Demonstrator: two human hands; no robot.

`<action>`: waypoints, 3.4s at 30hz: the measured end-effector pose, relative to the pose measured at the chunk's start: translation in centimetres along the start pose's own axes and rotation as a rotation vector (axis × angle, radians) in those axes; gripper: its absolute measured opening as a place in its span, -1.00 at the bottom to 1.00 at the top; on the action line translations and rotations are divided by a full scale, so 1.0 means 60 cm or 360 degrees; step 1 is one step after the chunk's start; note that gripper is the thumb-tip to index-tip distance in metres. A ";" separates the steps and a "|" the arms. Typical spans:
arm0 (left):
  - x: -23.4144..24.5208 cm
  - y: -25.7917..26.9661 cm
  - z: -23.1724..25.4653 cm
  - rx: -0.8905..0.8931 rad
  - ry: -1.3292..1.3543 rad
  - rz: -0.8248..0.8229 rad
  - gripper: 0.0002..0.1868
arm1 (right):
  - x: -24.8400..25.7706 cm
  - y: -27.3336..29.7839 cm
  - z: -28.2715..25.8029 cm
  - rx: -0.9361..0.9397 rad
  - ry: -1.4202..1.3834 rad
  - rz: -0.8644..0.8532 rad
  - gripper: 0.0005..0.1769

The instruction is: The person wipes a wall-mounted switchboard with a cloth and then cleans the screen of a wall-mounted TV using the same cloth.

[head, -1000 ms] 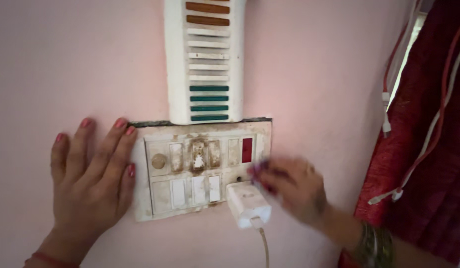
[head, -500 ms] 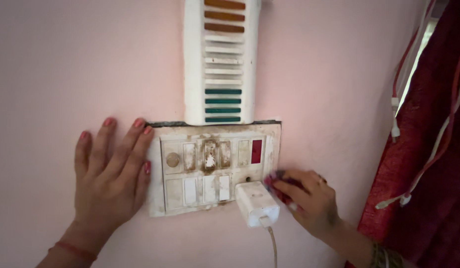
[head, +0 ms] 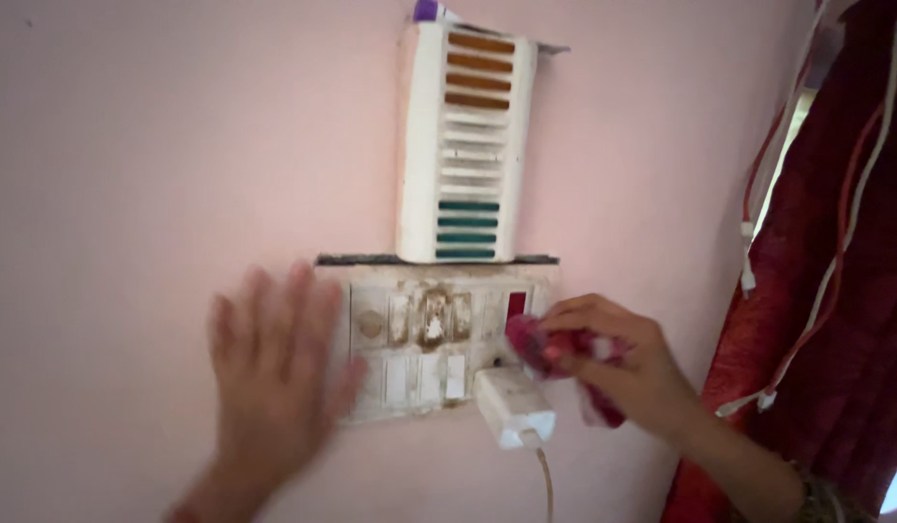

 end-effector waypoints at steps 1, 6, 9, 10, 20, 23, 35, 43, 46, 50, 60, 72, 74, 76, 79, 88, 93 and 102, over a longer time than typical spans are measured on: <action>-0.022 0.017 0.020 -0.0032 0.0281 -0.0153 -0.42 | 0.005 -0.004 0.006 -0.0029 -0.0066 -0.0018 -0.63; -0.036 0.076 0.173 -0.0175 0.0763 -0.0078 -0.53 | -0.063 0.016 -0.050 0.0572 0.0295 -0.0536 -0.59; -0.049 0.057 0.199 -0.0233 0.0794 0.0016 -0.55 | -0.079 -0.009 -0.022 0.0167 0.0666 -0.0497 -0.66; -0.052 0.052 0.204 -0.0249 0.0785 0.0030 -0.57 | -0.082 -0.016 -0.025 0.0143 0.0759 -0.0470 -0.69; -0.049 0.052 0.216 -0.0155 0.0763 0.0147 -0.69 | -0.078 0.015 -0.025 -0.0069 0.0509 -0.0773 -0.73; -0.048 0.052 0.216 -0.0172 0.0753 0.0140 -0.68 | -0.085 -0.012 -0.033 0.0168 0.0795 -0.0562 -0.70; -0.051 0.052 0.209 -0.0069 0.0834 0.0132 -0.67 | 0.003 0.024 -0.022 -0.0090 0.0892 -0.0574 -0.50; -0.049 0.048 0.210 -0.0035 0.0858 0.0142 -0.69 | -0.090 0.000 -0.049 0.0218 0.0661 -0.0522 -0.69; -0.040 0.046 0.206 -0.0032 0.0870 0.0139 -0.67 | -0.101 -0.020 -0.047 0.0115 0.0979 -0.0492 -0.75; -0.040 0.039 0.209 -0.0014 0.0851 0.0101 -0.64 | -0.076 -0.007 -0.048 0.0066 0.1388 -0.0331 -0.74; -0.040 0.038 0.207 -0.0023 0.0960 0.0055 -0.61 | 0.001 0.048 -0.005 -0.0473 0.0749 0.0014 -0.75; -0.045 0.048 0.207 0.0019 0.0900 0.0124 -0.69 | -0.075 0.012 -0.043 0.0056 0.0917 -0.0363 -0.70; -0.048 0.051 0.208 0.0013 0.0916 0.0126 -0.69 | -0.075 0.030 -0.044 -0.0023 0.0724 -0.0514 -0.69; -0.050 0.050 0.208 -0.0016 0.0914 0.0139 -0.67 | -0.088 0.007 -0.056 0.0178 0.0949 -0.0439 -0.72; -0.048 0.049 0.210 -0.0043 0.0895 0.0162 -0.65 | -0.114 -0.023 -0.062 0.0331 0.1131 -0.0369 -0.74; -0.046 0.051 0.205 0.0020 0.0919 0.0167 -0.70 | -0.045 0.040 -0.045 -0.0104 0.0936 -0.0451 -0.68; -0.052 0.052 0.205 -0.0009 0.0948 0.0137 -0.64 | 0.030 0.047 -0.009 -0.0269 0.1048 -0.0245 -0.70; -0.088 0.087 0.200 0.0228 0.0968 0.0062 -0.53 | -0.037 0.026 0.018 -0.0253 0.0508 -0.0152 -0.70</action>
Point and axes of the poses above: each hand's wrist, its own y-axis away from the middle knuckle, its own x-axis out of the back of the hand, z = x × y, the point moved 10 cm from there along -y, towards the middle knuckle, and after that the axes turned 1 degree about y, right-handed, at the moved point
